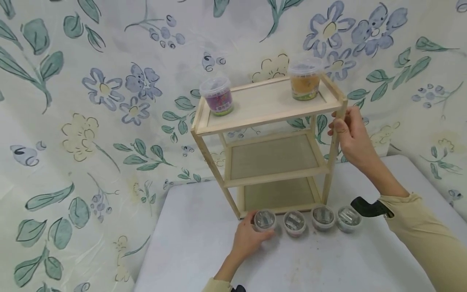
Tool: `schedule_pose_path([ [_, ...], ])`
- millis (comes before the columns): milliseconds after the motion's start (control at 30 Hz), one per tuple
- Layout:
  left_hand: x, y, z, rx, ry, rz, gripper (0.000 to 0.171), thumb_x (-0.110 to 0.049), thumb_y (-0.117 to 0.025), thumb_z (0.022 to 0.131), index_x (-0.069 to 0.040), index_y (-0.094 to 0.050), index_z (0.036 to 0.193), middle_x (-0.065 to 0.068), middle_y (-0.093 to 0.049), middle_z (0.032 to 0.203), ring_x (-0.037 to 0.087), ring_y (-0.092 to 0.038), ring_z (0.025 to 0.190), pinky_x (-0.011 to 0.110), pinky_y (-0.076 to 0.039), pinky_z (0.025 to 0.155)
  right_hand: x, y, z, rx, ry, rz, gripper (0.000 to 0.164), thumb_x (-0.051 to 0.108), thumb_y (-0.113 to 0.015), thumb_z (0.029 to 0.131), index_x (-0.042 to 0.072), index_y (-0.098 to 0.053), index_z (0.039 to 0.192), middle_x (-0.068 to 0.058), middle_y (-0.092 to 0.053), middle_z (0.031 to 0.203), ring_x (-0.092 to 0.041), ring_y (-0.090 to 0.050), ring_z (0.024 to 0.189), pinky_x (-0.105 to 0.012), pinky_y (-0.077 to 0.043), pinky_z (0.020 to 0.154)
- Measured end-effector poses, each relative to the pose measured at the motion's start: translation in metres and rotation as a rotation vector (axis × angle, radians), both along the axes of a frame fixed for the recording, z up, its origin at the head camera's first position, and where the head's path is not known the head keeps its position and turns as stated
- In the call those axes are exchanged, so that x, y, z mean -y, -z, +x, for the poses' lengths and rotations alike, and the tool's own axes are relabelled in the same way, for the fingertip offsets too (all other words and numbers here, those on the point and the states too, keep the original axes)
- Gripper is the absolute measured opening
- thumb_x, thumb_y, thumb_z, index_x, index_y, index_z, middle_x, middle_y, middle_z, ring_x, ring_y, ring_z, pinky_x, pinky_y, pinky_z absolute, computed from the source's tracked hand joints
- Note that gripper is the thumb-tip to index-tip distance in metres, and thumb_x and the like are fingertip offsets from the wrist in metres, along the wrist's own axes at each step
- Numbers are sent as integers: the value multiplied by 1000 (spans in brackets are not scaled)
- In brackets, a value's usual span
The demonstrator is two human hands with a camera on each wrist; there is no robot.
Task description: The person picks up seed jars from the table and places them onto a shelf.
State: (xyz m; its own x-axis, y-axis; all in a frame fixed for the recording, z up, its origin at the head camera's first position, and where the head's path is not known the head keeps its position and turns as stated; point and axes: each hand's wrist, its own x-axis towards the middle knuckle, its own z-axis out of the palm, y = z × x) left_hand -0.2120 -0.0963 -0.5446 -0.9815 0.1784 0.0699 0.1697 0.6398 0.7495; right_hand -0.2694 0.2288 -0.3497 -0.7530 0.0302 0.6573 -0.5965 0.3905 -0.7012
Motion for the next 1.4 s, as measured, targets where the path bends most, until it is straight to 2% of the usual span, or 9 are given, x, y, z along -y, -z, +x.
schedule_pose_path([
  [167, -3, -16, -1, -5, 4, 19, 76, -42, -84, 71, -6, -57, 131, 6, -66, 114, 22, -61, 104, 42, -47, 88, -1, 0, 0, 34, -5, 4, 32, 16, -40, 106, -9, -36, 125, -4, -49, 97, -7, -54, 83, -22, -41, 81],
  [400, -14, -43, 0, -27, 77, 74, 75, -46, -81, 73, -10, -56, 134, 3, -66, 119, 20, -61, 107, 41, -50, 87, -2, 0, 0, 34, -8, -2, 33, 17, -40, 106, -10, -36, 125, -11, -50, 96, -7, -54, 82, -22, -41, 80],
  [667, -25, -92, -5, -80, 136, 158, 70, -39, -83, 73, -16, -56, 133, -1, -63, 115, 17, -59, 96, 31, -51, 76, -2, 0, -1, 13, -13, 6, 33, 17, -40, 106, -11, -36, 124, -9, -51, 95, -7, -54, 82, -21, -41, 79],
  [800, -29, -117, -11, -125, 137, 182, 67, -37, -83, 73, -16, -57, 132, 0, -64, 114, 16, -58, 94, 32, -52, 74, -2, 0, 0, 12, -13, 3, 34, 17, -39, 106, -11, -36, 123, -10, -51, 95, -7, -54, 82, -21, -42, 78],
  [933, -34, -135, -22, -142, 120, 197, 69, -37, -83, 73, -15, -57, 132, 1, -64, 113, 16, -58, 93, 30, -51, 73, -2, -1, 0, 5, -16, 2, 33, 17, -39, 106, -11, -36, 123, -11, -52, 95, -7, -54, 81, -20, -42, 78],
  [1133, -45, -153, -40, -186, 109, 188, 73, -40, -82, 73, -13, -55, 136, 3, -65, 119, 18, -60, 102, 38, -52, 80, -2, 0, 0, 3, -23, -12, 33, 17, -38, 106, -12, -37, 122, -7, -50, 94, -7, -55, 81, -21, -42, 78],
  [1267, -53, -160, -49, -203, 98, 159, 75, -43, -82, 73, -14, -55, 136, 4, -65, 121, 19, -60, 106, 44, -50, 88, -1, 0, -1, 2, -25, -15, 34, 17, -39, 106, -12, -37, 122, -10, -50, 93, -7, -55, 80, -21, -43, 78],
  [1400, -60, -163, -54, -196, 90, 153, 77, -43, -82, 72, -14, -54, 137, 5, -64, 124, 20, -59, 110, 45, -48, 91, -1, 0, -1, -2, -25, -17, 33, 17, -38, 106, -13, -37, 121, -12, -51, 93, -8, -55, 80, -19, -43, 77],
])
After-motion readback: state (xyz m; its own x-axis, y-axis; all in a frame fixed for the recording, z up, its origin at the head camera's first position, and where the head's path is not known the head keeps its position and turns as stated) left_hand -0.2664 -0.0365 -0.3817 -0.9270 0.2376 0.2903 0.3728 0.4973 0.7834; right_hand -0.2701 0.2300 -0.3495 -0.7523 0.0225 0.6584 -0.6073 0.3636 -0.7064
